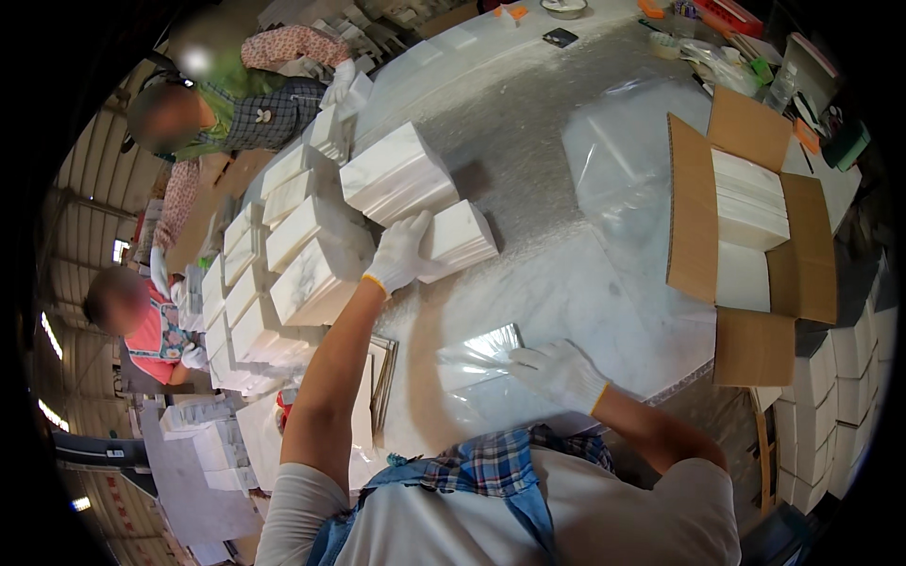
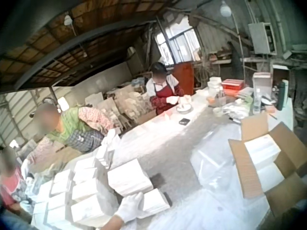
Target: The person wraps individual white ceramic tiles in plastic film, seals them with tape, and places them into a cardboard box. The person repeats this process for multiple tiles, stacking the wrapped units and organizing them on the table.
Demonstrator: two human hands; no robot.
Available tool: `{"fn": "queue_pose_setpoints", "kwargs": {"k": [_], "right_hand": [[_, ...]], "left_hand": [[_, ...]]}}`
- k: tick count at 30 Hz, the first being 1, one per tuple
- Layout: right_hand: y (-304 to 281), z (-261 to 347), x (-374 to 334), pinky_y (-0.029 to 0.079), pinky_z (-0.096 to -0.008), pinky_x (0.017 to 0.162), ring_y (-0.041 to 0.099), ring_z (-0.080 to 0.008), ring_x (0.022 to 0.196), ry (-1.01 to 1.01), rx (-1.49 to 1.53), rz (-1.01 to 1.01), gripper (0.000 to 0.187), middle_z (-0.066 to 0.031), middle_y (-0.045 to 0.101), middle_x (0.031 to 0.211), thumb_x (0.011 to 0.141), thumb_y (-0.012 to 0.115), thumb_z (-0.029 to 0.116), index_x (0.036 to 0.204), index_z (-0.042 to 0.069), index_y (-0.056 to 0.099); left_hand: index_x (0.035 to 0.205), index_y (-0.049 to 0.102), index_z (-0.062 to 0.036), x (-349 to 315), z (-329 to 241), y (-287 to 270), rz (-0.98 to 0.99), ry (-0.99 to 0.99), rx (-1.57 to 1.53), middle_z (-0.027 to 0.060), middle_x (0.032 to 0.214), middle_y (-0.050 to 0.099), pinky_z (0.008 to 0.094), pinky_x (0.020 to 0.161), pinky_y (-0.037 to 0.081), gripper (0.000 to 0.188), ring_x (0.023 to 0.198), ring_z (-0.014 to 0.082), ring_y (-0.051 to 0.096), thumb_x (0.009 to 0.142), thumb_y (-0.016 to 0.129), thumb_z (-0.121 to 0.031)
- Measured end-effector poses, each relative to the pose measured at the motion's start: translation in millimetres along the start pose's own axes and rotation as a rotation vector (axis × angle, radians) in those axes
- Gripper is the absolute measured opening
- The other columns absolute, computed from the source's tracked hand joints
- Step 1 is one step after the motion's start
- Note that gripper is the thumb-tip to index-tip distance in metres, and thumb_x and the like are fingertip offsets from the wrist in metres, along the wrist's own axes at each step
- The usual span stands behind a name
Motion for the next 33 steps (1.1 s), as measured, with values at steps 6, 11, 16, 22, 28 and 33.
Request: {"fn": "queue_pose_setpoints", "kwargs": {"k": [6,11,16,22,28,33], "right_hand": [[2,1,2,0.055,-0.0353,0.065,0.068,-0.0196,0.081,-0.008,0.011,-0.012,0.015,-0.0007,0.069,0.108,0.086,0.068,0.017,0.099,0.014,0.072],[-4,4,6,0.056,-0.0374,0.065,0.069,-0.02,0.079,-0.007,0.007,-0.017,0.013,-0.0013,0.069,0.105,0.087,0.068,0.017,0.098,0.013,0.073],[0,-4,3,0.056,-0.0349,0.068,0.068,-0.0196,0.084,0.038,0.017,0.045,0.021,-0.0001,0.068,0.107,0.085,0.066,0.016,0.105,0.014,0.072],[11,0,-6,0.052,-0.0382,0.068,0.064,-0.0217,0.078,0.074,-0.002,0.059,0.022,0.0017,0.066,0.095,0.079,0.069,0.013,0.1,0.017,0.073],[-2,5,-18,0.054,-0.0381,0.074,0.067,-0.021,0.088,0.085,0.0,0.057,0.017,0.0005,0.068,0.099,0.084,0.068,0.016,0.099,0.018,0.074],[-1,0,-40,0.055,-0.0422,0.082,0.068,-0.0286,0.098,0.354,0.173,0.098,0.026,-0.0045,0.072,0.111,0.083,0.073,0.026,0.106,0.015,0.075]], "left_hand": [[0.144,0.048,0.0012,-16,-7,-4,-0.102,-0.022,0.051,0.0233,0.13,0.061,0.0492,0.107,0.043,0.098,0.119,0.0414,0.058,0.069,0.085,-0.049],[0.14,0.052,0.0044,-57,-11,13,-0.149,-0.179,-0.491,0.0266,0.132,0.059,0.047,0.107,0.045,0.093,0.12,0.0421,0.058,0.068,0.087,-0.043],[0.148,0.048,0.0058,-109,-80,-29,0.102,-0.267,-0.513,0.0249,0.135,0.059,0.0421,0.112,0.043,0.1,0.129,0.0377,0.054,0.067,0.091,-0.036],[0.135,0.054,0.0018,-171,-102,24,-0.027,-0.012,-0.347,0.0241,0.123,0.061,0.0495,0.102,0.045,0.084,0.118,0.0422,0.055,0.071,0.086,-0.042],[0.141,0.049,-0.0002,-175,-109,38,-0.036,0.037,-0.293,0.0207,0.13,0.058,0.0496,0.106,0.043,0.085,0.123,0.0402,0.053,0.073,0.085,-0.038],[0.142,0.051,0.0003,-174,-107,50,-0.076,0.069,-0.262,0.0217,0.131,0.059,0.0517,0.105,0.043,0.094,0.121,0.0416,0.054,0.064,0.09,-0.036]]}}
Point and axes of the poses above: each hand's wrist, its own x-axis towards the middle knuckle, its own y-axis out of the palm, z = x × y, the point moved 1 cm from there along x, towards the middle knuckle
